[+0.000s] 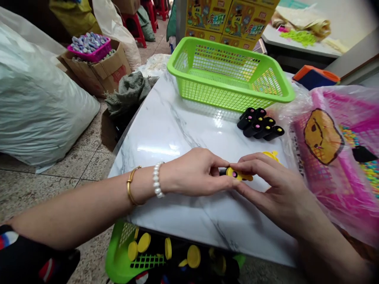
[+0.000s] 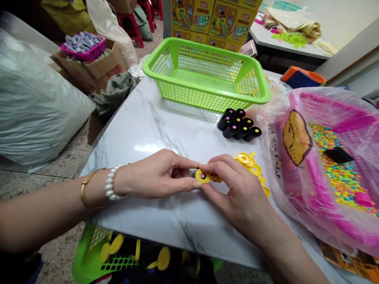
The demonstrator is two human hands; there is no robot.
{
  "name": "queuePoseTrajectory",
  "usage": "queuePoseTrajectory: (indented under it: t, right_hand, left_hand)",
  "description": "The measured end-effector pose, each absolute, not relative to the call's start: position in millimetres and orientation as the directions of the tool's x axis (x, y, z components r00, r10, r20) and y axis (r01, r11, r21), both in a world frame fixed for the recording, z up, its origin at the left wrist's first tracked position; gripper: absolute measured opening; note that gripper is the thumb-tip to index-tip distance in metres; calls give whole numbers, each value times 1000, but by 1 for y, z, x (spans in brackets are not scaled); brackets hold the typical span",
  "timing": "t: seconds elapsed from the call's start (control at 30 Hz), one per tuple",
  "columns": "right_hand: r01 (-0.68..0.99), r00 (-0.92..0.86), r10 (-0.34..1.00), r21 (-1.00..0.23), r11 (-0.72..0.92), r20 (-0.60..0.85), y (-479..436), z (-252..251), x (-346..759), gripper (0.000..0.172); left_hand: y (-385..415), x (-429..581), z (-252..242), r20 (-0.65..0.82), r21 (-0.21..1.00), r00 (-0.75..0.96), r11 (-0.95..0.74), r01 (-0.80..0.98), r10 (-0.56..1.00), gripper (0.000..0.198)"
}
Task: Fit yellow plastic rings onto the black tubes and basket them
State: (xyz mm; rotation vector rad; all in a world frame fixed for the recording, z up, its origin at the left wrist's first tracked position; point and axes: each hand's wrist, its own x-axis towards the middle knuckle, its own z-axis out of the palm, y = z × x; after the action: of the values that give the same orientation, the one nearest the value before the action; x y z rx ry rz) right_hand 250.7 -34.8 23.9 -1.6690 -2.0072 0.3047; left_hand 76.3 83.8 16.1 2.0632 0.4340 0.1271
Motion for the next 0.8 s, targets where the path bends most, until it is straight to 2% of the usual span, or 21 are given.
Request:
queuePoseTrajectory:
  t: [0.1, 0.23, 0.33, 0.43, 0.53, 0.6, 0.67, 0.8]
  right_hand:
    - [850, -74, 971, -494, 181, 228, -33, 24, 250, 14]
    - [854, 3, 985, -513, 89, 175, -32, 24, 248, 12]
    - [866, -9, 979, -487, 110, 206, -32, 23, 247, 10]
    - [834, -36, 984, -537, 125, 173, -34, 20, 249, 10]
    - [773, -89, 996, -629, 88, 31, -34, 20, 260, 17]
    - [755, -148, 988, -651, 79, -53, -34, 22, 271, 34]
    - [762, -170, 982, -643, 79, -80, -35, 26, 280, 45]
    - [806, -175, 983, -580, 115, -49, -38, 30, 284, 35]
  left_hand:
    - [81, 78, 19, -207, 920, 911, -246, 305, 355, 32]
    - [72, 87, 13, -252, 940, 870, -107, 324, 424, 37]
    - [68, 91, 13, -281, 946, 838, -14, 325, 468, 36]
    - [66, 91, 14, -357, 934, 848, 147, 326, 391, 31]
    - [66, 90, 11, -386, 907, 869, 295, 299, 308, 26]
    - [67, 89, 8, -376, 902, 875, 335, 270, 306, 28]
    - [66, 88, 5, -370, 906, 865, 337, 256, 340, 41]
    - [62, 85, 1, -296, 954, 855, 181, 241, 425, 52]
